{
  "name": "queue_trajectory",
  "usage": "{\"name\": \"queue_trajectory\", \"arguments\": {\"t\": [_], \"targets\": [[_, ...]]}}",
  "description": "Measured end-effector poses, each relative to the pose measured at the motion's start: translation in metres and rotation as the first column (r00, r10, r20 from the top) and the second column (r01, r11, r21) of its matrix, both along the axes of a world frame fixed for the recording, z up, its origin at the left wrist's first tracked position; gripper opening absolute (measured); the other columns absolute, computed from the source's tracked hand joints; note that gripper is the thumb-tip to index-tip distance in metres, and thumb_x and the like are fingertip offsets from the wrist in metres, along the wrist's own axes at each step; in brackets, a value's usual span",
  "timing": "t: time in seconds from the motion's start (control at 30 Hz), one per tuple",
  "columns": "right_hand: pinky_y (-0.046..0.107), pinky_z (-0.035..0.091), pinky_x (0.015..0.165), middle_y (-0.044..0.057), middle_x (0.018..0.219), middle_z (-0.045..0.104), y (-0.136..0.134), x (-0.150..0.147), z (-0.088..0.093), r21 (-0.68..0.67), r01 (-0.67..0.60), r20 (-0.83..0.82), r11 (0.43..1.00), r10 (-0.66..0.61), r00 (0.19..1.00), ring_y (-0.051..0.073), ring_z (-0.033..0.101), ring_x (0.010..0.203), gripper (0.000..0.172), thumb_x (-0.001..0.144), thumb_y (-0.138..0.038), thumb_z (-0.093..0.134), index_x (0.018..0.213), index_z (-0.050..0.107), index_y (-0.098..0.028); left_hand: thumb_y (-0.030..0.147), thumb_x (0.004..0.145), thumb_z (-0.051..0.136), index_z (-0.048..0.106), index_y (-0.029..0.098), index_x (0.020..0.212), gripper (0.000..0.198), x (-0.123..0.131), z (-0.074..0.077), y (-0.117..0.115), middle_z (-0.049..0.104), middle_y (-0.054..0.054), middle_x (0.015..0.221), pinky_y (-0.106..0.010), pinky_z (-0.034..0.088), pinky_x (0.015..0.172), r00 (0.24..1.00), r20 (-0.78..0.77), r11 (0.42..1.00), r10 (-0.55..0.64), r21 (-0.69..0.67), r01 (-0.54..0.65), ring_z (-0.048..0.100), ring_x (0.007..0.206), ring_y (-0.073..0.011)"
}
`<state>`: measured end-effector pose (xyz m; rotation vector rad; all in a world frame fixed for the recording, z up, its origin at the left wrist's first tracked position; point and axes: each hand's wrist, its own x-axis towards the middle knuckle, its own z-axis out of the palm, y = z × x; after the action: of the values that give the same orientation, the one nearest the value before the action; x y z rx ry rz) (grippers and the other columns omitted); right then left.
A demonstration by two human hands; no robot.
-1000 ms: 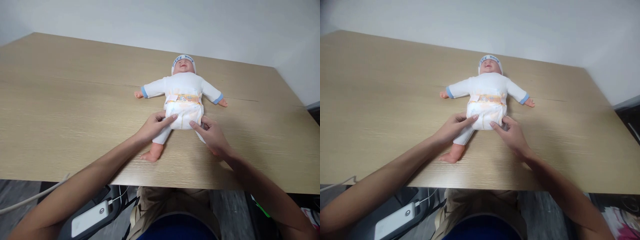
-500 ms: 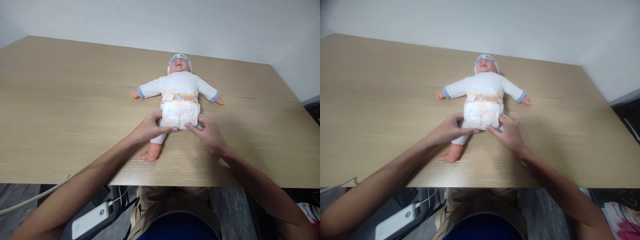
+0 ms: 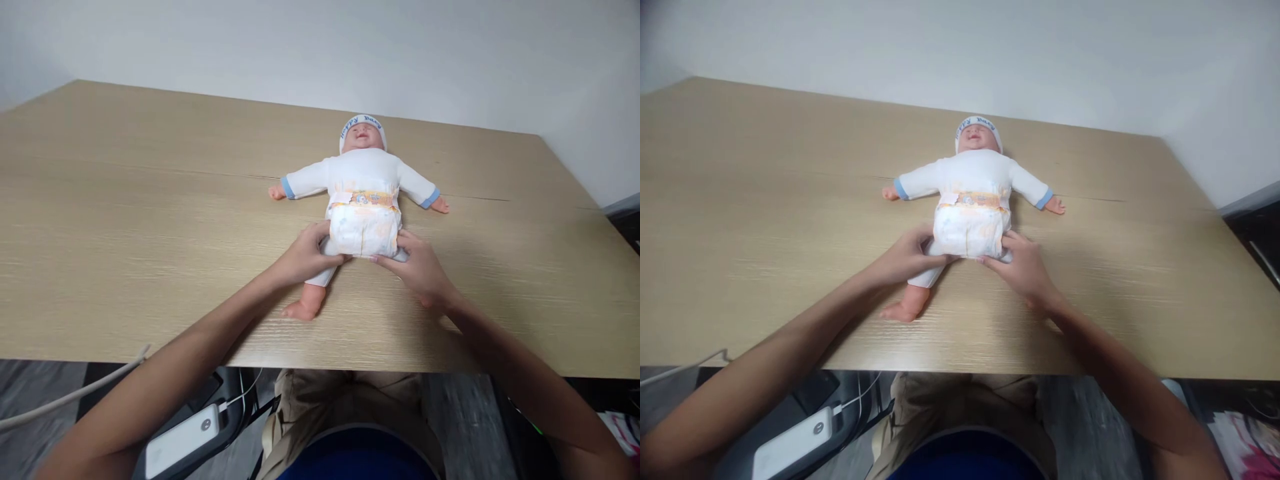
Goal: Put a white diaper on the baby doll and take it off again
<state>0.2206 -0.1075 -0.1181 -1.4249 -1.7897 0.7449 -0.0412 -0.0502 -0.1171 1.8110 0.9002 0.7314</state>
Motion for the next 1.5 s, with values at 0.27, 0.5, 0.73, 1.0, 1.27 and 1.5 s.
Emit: {"name": "queue_trajectory", "arguments": {"t": [0.27,0.5,0.73,1.0,1.27,1.5], "targets": [[0.035,0.047,0.079,0.002,0.094,0.074,-0.006,0.009,0.0,-0.138,0.022,-0.118,0.99,-0.039,0.992,0.024,0.063,0.089,0.037,0.088,-0.058,0.084,0.095,0.075,-0.022,0.047,0.092,0.084,0.079,0.019,0.133,0.05,-0.013,0.005,0.008,0.083,-0.012,0.131,-0.05,0.057,0.117,0.991,0.089,0.97,-0.096,-0.215,0.113,0.072,0.133,-0.034],[0.041,0.047,0.088,0.005,0.095,0.07,-0.004,0.004,-0.008,0.054,0.106,0.079,0.993,-0.11,0.991,0.028,0.06,0.096,0.031,0.091,-0.052,0.078,0.082,0.066,-0.024,0.048,0.092,0.085,0.076,0.019,0.136,0.054,-0.009,-0.011,0.01,0.08,-0.014,0.139,-0.05,0.055,0.12,0.969,0.247,0.955,0.003,-0.287,0.07,0.075,0.13,-0.0313],[0.048,0.054,0.092,0.01,0.126,0.075,-0.026,0.032,-0.015,0.147,0.105,0.146,0.984,-0.127,0.981,0.032,0.065,0.105,0.042,0.093,-0.052,0.082,0.128,0.077,-0.03,0.046,0.094,0.081,0.072,0.02,0.127,0.043,-0.01,0.004,-0.021,0.077,-0.015,0.14,-0.051,0.055,0.119,0.963,0.225,0.973,0.147,-0.206,-0.101,0.071,0.132,-0.0315],[0.045,0.056,0.083,0.01,0.111,0.082,-0.03,0.092,-0.004,0.093,0.22,0.144,0.971,-0.232,0.962,0.027,0.067,0.086,0.038,0.102,-0.058,0.067,0.119,0.079,-0.026,0.054,0.101,0.068,0.067,0.025,0.133,0.043,-0.05,-0.011,-0.022,0.072,-0.012,0.143,-0.047,0.061,0.102,0.946,0.006,0.946,0.324,0.024,-0.324,0.071,0.109,-0.026],[0.064,0.048,0.116,0.024,0.147,0.07,0.091,0.084,-0.027,0.494,0.244,0.331,0.835,-0.44,0.835,0.044,0.061,0.134,0.056,0.097,-0.046,0.065,0.145,0.064,-0.018,0.049,0.099,0.065,0.053,0.013,0.152,0.066,-0.026,-0.022,0.077,0.051,-0.026,0.166,-0.06,0.032,0.131,0.712,-0.22,0.671,0.667,0.592,-0.446,0.043,0.155,-0.0436],[0.058,0.05,0.119,0.025,0.149,0.071,0.128,0.1,-0.058,0.44,0.195,0.245,0.877,-0.326,0.913,0.04,0.065,0.136,0.073,0.102,-0.058,0.061,0.157,0.058,-0.01,0.063,0.102,0.062,0.057,0.015,0.151,0.068,-0.04,-0.017,0.1,0.065,-0.024,0.151,-0.058,0.038,0.121,0.672,-0.415,0.766,0.614,0.52,-0.379,0.054,0.141,-0.0457]]}}
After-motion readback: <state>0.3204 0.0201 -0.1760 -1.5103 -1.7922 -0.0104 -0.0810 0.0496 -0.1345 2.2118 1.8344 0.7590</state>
